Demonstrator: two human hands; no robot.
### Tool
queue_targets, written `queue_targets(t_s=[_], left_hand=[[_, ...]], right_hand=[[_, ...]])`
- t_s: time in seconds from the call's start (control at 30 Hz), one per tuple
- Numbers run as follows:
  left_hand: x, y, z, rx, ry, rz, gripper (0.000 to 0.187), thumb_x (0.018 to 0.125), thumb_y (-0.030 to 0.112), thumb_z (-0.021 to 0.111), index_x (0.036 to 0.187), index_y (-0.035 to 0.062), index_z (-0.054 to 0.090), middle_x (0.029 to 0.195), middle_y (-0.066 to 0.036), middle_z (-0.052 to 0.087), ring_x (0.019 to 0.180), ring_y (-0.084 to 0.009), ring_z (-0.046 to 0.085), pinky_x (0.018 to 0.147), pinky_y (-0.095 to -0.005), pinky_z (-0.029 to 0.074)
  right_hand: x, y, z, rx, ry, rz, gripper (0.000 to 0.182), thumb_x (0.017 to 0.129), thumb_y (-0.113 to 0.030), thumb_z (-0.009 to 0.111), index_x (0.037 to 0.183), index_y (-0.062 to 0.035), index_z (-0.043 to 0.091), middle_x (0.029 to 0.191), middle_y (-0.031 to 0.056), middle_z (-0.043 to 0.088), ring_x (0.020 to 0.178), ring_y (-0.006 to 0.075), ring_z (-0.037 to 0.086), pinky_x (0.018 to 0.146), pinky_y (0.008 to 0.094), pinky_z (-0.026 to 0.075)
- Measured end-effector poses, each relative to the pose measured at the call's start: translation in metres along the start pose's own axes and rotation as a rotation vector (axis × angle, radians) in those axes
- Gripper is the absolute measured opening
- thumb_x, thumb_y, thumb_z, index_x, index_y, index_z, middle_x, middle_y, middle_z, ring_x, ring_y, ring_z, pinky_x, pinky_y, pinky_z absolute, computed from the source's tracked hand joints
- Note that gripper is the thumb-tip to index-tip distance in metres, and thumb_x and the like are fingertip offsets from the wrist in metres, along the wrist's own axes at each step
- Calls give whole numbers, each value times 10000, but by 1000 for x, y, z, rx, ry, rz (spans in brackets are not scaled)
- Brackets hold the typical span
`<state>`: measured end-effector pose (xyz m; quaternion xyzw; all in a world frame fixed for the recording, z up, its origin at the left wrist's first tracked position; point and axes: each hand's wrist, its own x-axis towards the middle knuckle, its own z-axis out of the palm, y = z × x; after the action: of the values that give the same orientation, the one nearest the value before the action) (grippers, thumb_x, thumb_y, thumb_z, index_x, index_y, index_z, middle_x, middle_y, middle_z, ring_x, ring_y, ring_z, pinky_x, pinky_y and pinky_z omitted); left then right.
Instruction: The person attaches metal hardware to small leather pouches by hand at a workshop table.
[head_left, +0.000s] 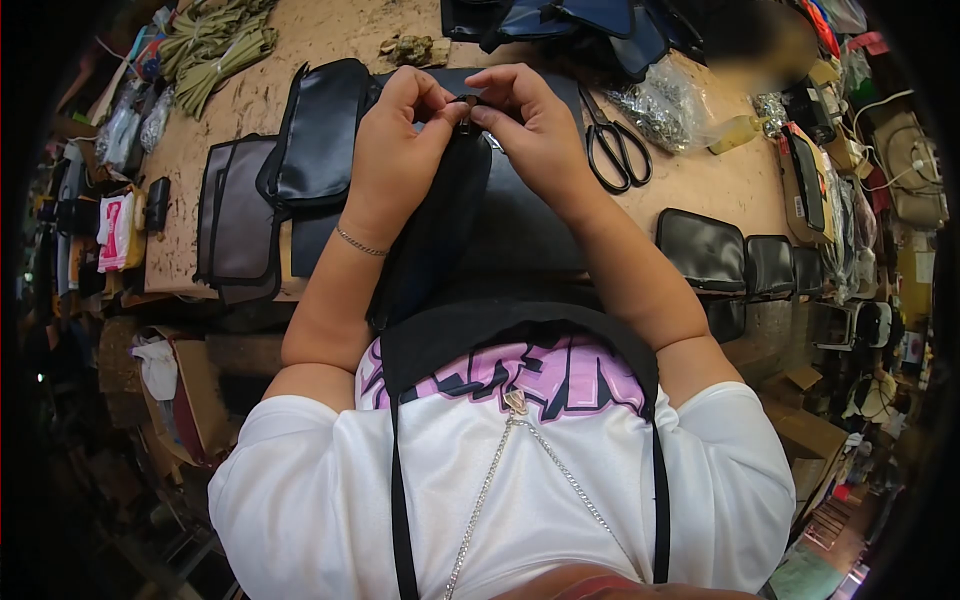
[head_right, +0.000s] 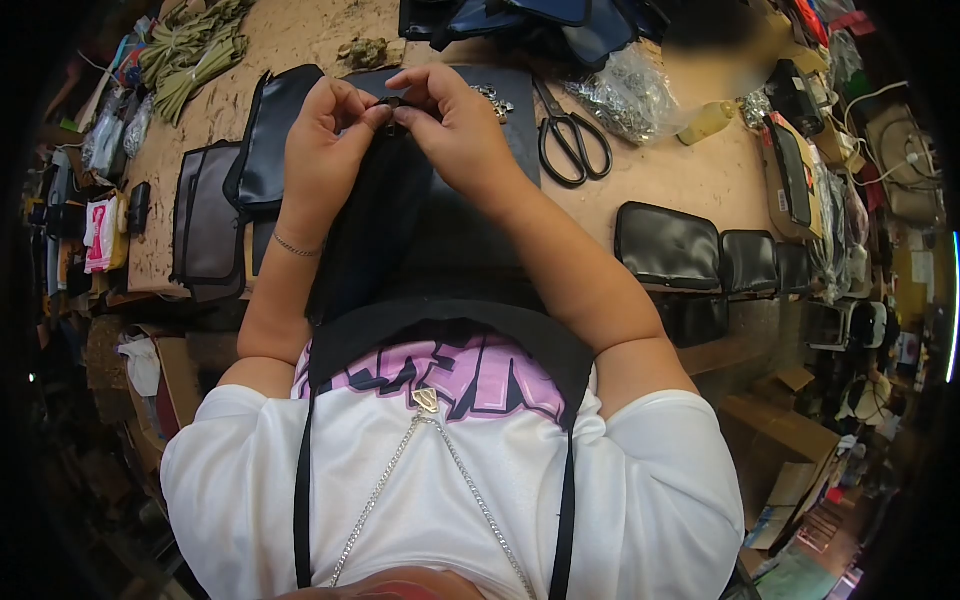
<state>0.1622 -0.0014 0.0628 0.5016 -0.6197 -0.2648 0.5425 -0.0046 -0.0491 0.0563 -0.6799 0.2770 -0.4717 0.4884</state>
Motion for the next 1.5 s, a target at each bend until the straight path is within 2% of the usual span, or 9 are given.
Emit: queue_targets(t_s=[0.13, 0.27, 0.37, 0.47, 0.8, 1.07, 1.2, 1.3, 1.5], left_hand=[[-1, 3, 1, -46, 5, -1, 123, 921, -8, 661, 1032, -10, 608, 981, -47, 672, 923, -94, 622, 848, -236, 496], [0, 6, 0, -17, -32, -22, 220, 930, 11, 657, 1145, -32, 680, 1056, -69, 711, 978, -106, 650, 892, -240, 506], [-1, 5, 1, -72, 9, -44, 204, 913, 35, 661, 1102, -17, 718, 990, -93, 738, 892, -124, 680, 817, -250, 526], [-1, 3, -1, -143, -29, -111, 219, 938, 27, 658, 1145, -35, 692, 1068, -57, 715, 978, -94, 646, 877, -228, 506], [-4, 5, 9, -69, 23, -91, 209, 942, 39, 656, 1137, -26, 694, 1049, -56, 719, 957, -85, 649, 865, -224, 509], [-3, 4, 5, -69, 12, -78, 211, 938, 40, 665, 1139, -21, 683, 1043, -50, 707, 949, -91, 649, 859, -227, 509], [-2, -4, 6, -140, 35, -71, 177, 919, 10, 682, 1075, 1, 597, 994, -44, 664, 918, -92, 628, 843, -231, 506], [-2, -3, 5, -120, 54, -72, 198, 908, -5, 691, 976, 36, 510, 952, -43, 639, 881, -92, 608, 825, -232, 502], [-1, -7, 6, -81, 93, -51, 286, 899, 9, 698, 850, 59, 421, 856, -60, 633, 793, -92, 572, 746, -232, 486]], right_hand=[[3, -2, -2, 33, -49, 53, 251, 909, 33, 612, 1145, -41, 569, 946, 27, 632, 901, 89, 598, 829, 242, 491], [6, -5, -4, 68, -95, 78, 241, 919, 23, 623, 1139, -36, 542, 1003, 39, 636, 975, 102, 607, 885, 256, 498], [5, -2, -3, 52, -86, 66, 235, 922, 20, 626, 1131, -36, 537, 1014, 38, 632, 975, 102, 606, 887, 256, 499], [5, 1, -3, 76, -83, 77, 234, 922, 15, 633, 1127, -39, 535, 1019, 34, 627, 971, 101, 604, 892, 256, 498], [2, 5, -2, 139, -34, 106, 213, 909, -45, 670, 1069, -74, 531, 969, 2, 593, 896, 66, 571, 792, 213, 477], [0, 10, -4, 117, -3, 85, 237, 903, -68, 713, 1067, -62, 542, 966, 10, 609, 913, 75, 587, 810, 220, 485], [1, 6, -8, 41, -36, 104, 252, 911, -68, 711, 1130, -35, 589, 963, 21, 640, 926, 82, 611, 833, 222, 495], [1, 3, -7, -19, -15, 97, 225, 889, -42, 704, 1109, -26, 665, 910, 38, 698, 867, 99, 653, 802, 247, 527], [-2, 0, -3, 18, 10, 91, 179, 899, -38, 690, 1076, -10, 695, 989, 74, 735, 898, 115, 683, 826, 251, 542]])
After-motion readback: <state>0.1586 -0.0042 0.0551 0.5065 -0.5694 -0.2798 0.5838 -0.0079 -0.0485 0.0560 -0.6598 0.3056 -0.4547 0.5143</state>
